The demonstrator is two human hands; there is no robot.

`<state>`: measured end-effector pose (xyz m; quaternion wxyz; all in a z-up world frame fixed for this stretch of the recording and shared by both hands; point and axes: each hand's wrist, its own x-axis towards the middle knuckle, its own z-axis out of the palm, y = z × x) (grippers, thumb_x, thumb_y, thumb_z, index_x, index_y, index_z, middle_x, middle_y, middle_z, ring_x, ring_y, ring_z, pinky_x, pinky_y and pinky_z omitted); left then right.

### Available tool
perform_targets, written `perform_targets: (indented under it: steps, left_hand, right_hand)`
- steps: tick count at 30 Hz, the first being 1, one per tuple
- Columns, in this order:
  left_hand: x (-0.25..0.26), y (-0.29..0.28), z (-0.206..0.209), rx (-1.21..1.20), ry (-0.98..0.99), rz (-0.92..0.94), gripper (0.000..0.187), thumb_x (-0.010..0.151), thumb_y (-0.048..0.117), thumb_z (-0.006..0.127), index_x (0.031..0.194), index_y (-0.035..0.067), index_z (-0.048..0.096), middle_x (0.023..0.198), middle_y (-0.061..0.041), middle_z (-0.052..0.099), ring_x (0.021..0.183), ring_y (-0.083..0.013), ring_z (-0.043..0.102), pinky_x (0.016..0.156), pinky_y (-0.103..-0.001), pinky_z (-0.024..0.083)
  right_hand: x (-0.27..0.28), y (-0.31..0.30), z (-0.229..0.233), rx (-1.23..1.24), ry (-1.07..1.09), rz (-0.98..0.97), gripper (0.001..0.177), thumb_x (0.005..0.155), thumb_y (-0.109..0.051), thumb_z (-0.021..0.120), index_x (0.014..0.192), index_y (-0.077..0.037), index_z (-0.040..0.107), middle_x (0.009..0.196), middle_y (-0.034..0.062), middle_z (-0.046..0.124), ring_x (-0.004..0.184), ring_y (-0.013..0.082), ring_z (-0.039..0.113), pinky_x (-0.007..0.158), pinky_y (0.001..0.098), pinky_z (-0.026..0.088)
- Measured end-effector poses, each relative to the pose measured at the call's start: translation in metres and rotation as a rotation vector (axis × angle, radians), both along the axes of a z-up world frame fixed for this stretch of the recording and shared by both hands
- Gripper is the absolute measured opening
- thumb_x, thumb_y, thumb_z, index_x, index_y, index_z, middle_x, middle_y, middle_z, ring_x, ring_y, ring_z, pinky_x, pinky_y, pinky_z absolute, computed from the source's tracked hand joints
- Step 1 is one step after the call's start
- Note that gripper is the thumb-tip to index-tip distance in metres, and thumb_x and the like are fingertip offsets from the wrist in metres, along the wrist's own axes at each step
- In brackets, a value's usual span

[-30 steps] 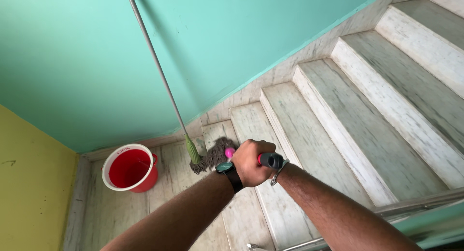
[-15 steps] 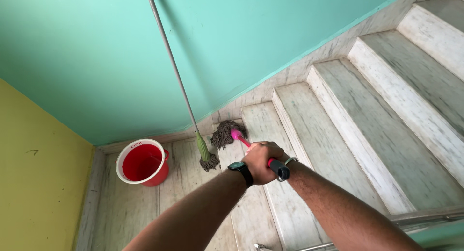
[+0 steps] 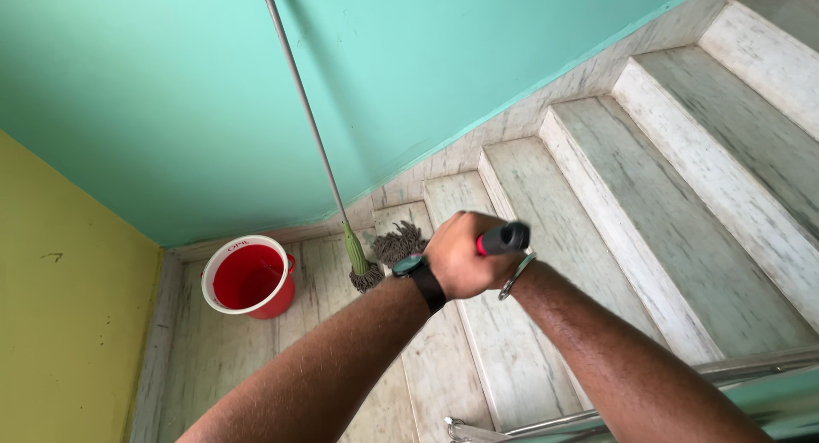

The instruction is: The person mops a set of marble stairs and the floor at the base of the stairs using a mop and a bucket.

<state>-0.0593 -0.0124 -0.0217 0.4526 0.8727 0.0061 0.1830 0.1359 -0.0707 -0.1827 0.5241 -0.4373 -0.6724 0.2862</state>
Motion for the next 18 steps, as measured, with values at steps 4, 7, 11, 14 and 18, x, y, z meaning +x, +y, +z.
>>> perform_targets:
  steps: [4, 7, 11, 14, 18]
  left_hand:
    - [0.006, 0.000, 0.001, -0.069, 0.011, 0.035, 0.025, 0.079, 0.027, 0.062, 0.066, 0.006, 0.065, 0.061, -0.012, 0.067, 0.056, -0.0284, 0.067, 0.058, -0.041, 0.053]
    - [0.010, 0.002, -0.014, -0.091, -0.081, 0.036, 0.025, 0.080, 0.024, 0.059, 0.065, 0.005, 0.062, 0.060, -0.012, 0.065, 0.054, -0.0280, 0.066, 0.057, -0.040, 0.053]
    - [0.007, -0.003, -0.025, -0.061, -0.209, 0.003, 0.018, 0.078, 0.019, 0.058, 0.069, 0.004, 0.062, 0.062, -0.015, 0.062, 0.056, -0.0307, 0.062, 0.057, -0.040, 0.052]
    - [0.010, -0.005, -0.026, 0.016, -0.213, -0.046, 0.016, 0.077, 0.019, 0.061, 0.070, 0.005, 0.061, 0.064, -0.016, 0.064, 0.058, -0.0344, 0.061, 0.057, -0.041, 0.051]
    - [0.018, -0.004, -0.042, 0.029, -0.084, -0.098, 0.020, 0.083, 0.022, 0.058, 0.069, 0.009, 0.061, 0.062, -0.012, 0.065, 0.055, -0.0325, 0.065, 0.057, -0.042, 0.052]
  right_hand:
    - [-0.025, -0.004, 0.031, -0.157, 0.107, -0.149, 0.004, 0.089, -0.013, 0.069, 0.087, -0.009, 0.068, 0.095, 0.0014, 0.071, 0.086, 0.0078, 0.065, 0.072, 0.0284, 0.058]
    - [-0.019, -0.005, 0.009, -0.126, -0.190, -0.320, 0.006, 0.087, -0.014, 0.067, 0.083, -0.011, 0.063, 0.092, -0.0002, 0.069, 0.085, 0.0085, 0.064, 0.070, 0.0281, 0.056]
    - [0.001, -0.003, -0.037, 0.124, -0.188, -0.473, 0.021, 0.086, -0.016, 0.067, 0.072, -0.013, 0.051, 0.081, -0.0018, 0.063, 0.075, 0.0129, 0.060, 0.067, 0.0302, 0.049]
    - [0.016, -0.007, -0.062, 0.084, -0.092, -0.454, 0.027, 0.085, -0.018, 0.066, 0.066, -0.015, 0.048, 0.074, -0.0037, 0.063, 0.069, 0.0129, 0.058, 0.064, 0.0299, 0.047]
    - [0.029, -0.006, -0.102, -0.048, -0.086, -0.460, 0.022, 0.085, -0.019, 0.067, 0.072, -0.015, 0.050, 0.080, -0.0028, 0.063, 0.075, 0.0133, 0.059, 0.068, 0.0301, 0.047]
